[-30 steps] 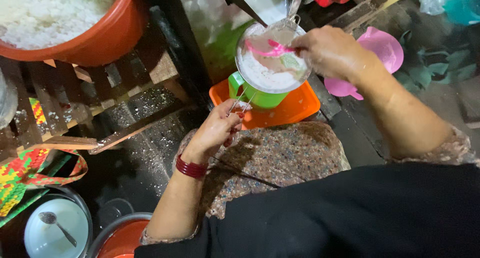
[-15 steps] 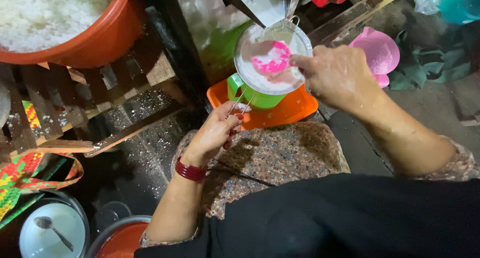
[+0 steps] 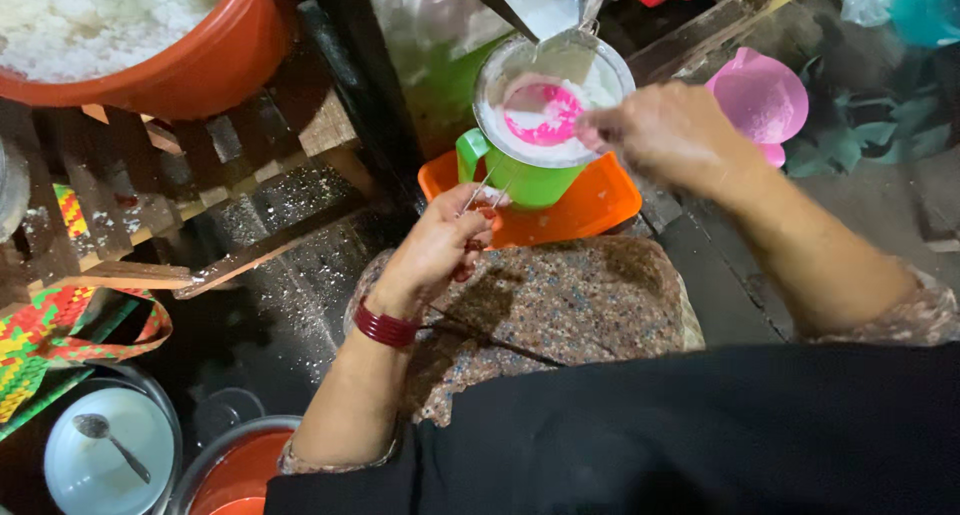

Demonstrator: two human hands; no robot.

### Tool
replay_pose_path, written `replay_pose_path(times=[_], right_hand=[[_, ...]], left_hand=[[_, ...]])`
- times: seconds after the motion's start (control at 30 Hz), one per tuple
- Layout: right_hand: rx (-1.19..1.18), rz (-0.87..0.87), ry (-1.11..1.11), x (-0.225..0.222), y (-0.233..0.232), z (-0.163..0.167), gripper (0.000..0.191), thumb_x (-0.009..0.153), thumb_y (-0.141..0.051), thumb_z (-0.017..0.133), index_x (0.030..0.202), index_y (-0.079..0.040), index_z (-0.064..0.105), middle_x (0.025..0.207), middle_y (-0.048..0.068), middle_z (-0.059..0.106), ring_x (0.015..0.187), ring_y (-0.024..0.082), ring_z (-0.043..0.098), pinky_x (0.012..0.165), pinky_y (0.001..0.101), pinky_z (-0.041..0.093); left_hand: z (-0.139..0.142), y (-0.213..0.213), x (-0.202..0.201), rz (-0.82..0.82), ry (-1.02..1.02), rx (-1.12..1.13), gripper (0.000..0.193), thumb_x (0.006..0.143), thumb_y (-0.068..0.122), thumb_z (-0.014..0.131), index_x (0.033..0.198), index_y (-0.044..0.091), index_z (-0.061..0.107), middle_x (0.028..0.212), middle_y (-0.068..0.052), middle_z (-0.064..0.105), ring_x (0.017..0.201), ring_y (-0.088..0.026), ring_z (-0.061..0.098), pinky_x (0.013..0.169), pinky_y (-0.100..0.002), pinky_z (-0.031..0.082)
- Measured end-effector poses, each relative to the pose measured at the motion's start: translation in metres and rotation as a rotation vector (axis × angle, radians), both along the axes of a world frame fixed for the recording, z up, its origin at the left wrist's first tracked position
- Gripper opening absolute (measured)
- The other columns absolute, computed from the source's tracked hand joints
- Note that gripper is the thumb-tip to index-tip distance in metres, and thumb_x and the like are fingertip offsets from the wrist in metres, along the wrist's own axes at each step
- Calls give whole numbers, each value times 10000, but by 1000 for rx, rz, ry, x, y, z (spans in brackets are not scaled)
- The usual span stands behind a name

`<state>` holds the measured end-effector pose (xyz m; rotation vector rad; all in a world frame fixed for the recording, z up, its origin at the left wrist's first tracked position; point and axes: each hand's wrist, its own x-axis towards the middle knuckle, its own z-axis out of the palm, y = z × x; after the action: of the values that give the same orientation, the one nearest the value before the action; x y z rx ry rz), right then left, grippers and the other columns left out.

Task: The person scoops rice from a large basin into a milling machine and uses a pink scoop to press and stir the ground rice through a sieve into a container below. They then carry the milled rice in a red basin, add water from a metal pot, and mix and knead the wet rice flour by hand.

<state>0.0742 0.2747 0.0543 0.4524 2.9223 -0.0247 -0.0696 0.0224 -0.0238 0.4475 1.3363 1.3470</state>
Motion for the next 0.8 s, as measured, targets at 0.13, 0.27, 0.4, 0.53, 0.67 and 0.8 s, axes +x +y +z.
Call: replay_pose_path(times=[0.13,0.27,0.4,0.53,0.67,0.8], right_hand=[[-304,177,220,-9,40,17,372,911,-128,627,1270,-114,719,1118,177,735,967,379,707,823,478,542],[-384,83,225,-7,62,21,367,929,-136,613,1285,-105,698,1117,187,738,993,356,713,858,458,537],[-290,-21,130,-12,52,-1,399,919,-138,608,1306,-147,703,1036,177,744,875,368,710,802,469,545],[-131,230,170,-8,37,-8,306,990,-234,611,1271,-167,712,989,192,732,800,413,684,718,519,535],[-74,95,88,-6,25,-2,222,964,-271,581,1122,-226,731,855,187,715,804,429,684,686,549,523],[-4,95,38,-11,14,3,194,930,-249,567,1062,-212,704,789,183,698,783,425,683,654,558,508]], left_hand=[[15,1,-7,-16,14,54,239,994,127,505,1200,83,619,643,59,438,456,-35,351,366,-222,301],[27,6,-9,-4,18,29,244,971,124,501,1187,98,613,647,61,442,457,-33,358,366,-219,296],[33,9,-5,-9,47,8,217,935,125,529,1131,112,621,652,32,508,442,-53,402,357,-235,316],[36,11,-2,8,42,31,119,952,148,562,1049,95,605,669,27,510,460,-48,399,359,-235,305],[38,13,-2,14,81,17,85,942,149,565,1006,93,573,667,13,530,454,-63,436,362,-236,314],[38,14,0,19,77,15,103,937,141,569,1030,98,569,676,25,521,460,-54,419,366,-236,317]])
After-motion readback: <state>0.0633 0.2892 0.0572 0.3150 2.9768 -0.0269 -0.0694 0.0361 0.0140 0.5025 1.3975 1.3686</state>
